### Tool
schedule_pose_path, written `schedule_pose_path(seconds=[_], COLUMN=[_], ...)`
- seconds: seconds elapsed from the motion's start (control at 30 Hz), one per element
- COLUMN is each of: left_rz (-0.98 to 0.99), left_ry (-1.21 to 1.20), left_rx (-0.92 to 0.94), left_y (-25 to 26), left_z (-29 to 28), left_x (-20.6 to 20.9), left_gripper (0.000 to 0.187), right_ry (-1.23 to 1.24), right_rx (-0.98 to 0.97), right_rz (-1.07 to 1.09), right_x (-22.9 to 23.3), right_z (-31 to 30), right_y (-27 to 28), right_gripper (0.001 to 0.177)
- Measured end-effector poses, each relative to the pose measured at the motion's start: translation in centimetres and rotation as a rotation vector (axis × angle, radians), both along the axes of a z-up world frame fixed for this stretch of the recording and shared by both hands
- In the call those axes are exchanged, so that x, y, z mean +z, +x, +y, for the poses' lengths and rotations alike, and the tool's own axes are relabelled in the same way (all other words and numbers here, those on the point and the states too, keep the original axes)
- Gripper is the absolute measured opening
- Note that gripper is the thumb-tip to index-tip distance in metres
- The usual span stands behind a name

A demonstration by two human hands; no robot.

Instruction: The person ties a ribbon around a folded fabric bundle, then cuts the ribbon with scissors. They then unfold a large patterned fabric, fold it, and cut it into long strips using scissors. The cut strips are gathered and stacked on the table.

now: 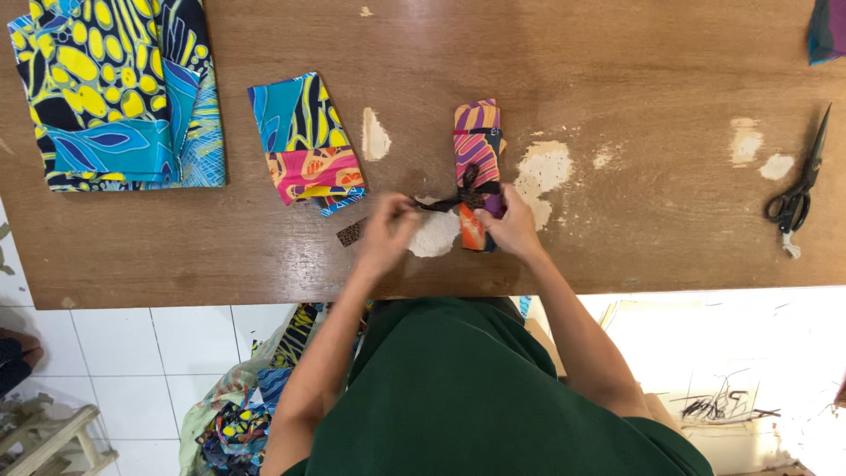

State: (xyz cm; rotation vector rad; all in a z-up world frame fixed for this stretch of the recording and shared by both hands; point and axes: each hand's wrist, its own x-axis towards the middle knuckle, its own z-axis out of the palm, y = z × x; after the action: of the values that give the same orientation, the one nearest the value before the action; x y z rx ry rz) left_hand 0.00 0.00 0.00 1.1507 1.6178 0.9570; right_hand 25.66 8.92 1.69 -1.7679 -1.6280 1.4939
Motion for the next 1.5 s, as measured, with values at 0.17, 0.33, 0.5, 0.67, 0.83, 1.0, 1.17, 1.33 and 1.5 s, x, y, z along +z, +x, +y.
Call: schedule_pose_path(seconds=[0.17, 0.33, 0.5, 0.67, 0.83, 1.0, 1.17, 1.33, 1.5], left_rz=[-0.541, -0.902, -1.151, -0.830, -0.688, -0.675, -0.640, -0.570, -0.476], left_ry=[-0.286, -0.107, -0.054, 0.052, 0.075, -0.061, -0.006, 0.074, 0.067], left_rx=[-0.097, 0.023, -0.056, -0.137, -0.158, -0.186, -0.181, -0.222, -0.248], left_y=[7.4, 6.9, 5.4, 6.1, 7.6, 7.9, 7.1, 6.8, 6.7], left_z=[0.7, 1.3, 1.2, 2.1, 2.7, 3.1, 3.6, 3.6, 4.0], left_x=[-0.3, 1.8, 4.5, 5.7, 6.9, 8.4, 8.6, 8.9, 10.7], left_gripper=[0.044, 0.055, 0.061, 0.073, 0.059, 0.065, 0.065, 0.070, 0.074], right_ry=[-0.049, 0.653, 0.982, 0.670, 0.675, 0.703, 0.827, 0.879, 0.977], right_rx=[-0.073, -0.005, 0.199, 0.224, 0.228, 0.217, 0.324, 0.375, 0.429], right_rz=[0.577, 0.100, -0.112, 0.099, 0.151, 0.262, 0.121, -0.049, -0.059], right_x=[0.8, 7.8, 12.2, 13.6, 15.3, 15.9, 17.0, 17.2, 15.2], right_z=[-2.5, -4.0, -2.2, -1.8, -1.3, -0.6, 0.1, -0.5, -1.1], right_y=[-0.7, -1.9, -3.2, -2.4, -0.3, 0.3, -0.4, -1.3, -1.3], right_gripper=[0.048, 0.053, 0.028, 0.011, 0.012, 0.015, 0.028, 0.045, 0.027])
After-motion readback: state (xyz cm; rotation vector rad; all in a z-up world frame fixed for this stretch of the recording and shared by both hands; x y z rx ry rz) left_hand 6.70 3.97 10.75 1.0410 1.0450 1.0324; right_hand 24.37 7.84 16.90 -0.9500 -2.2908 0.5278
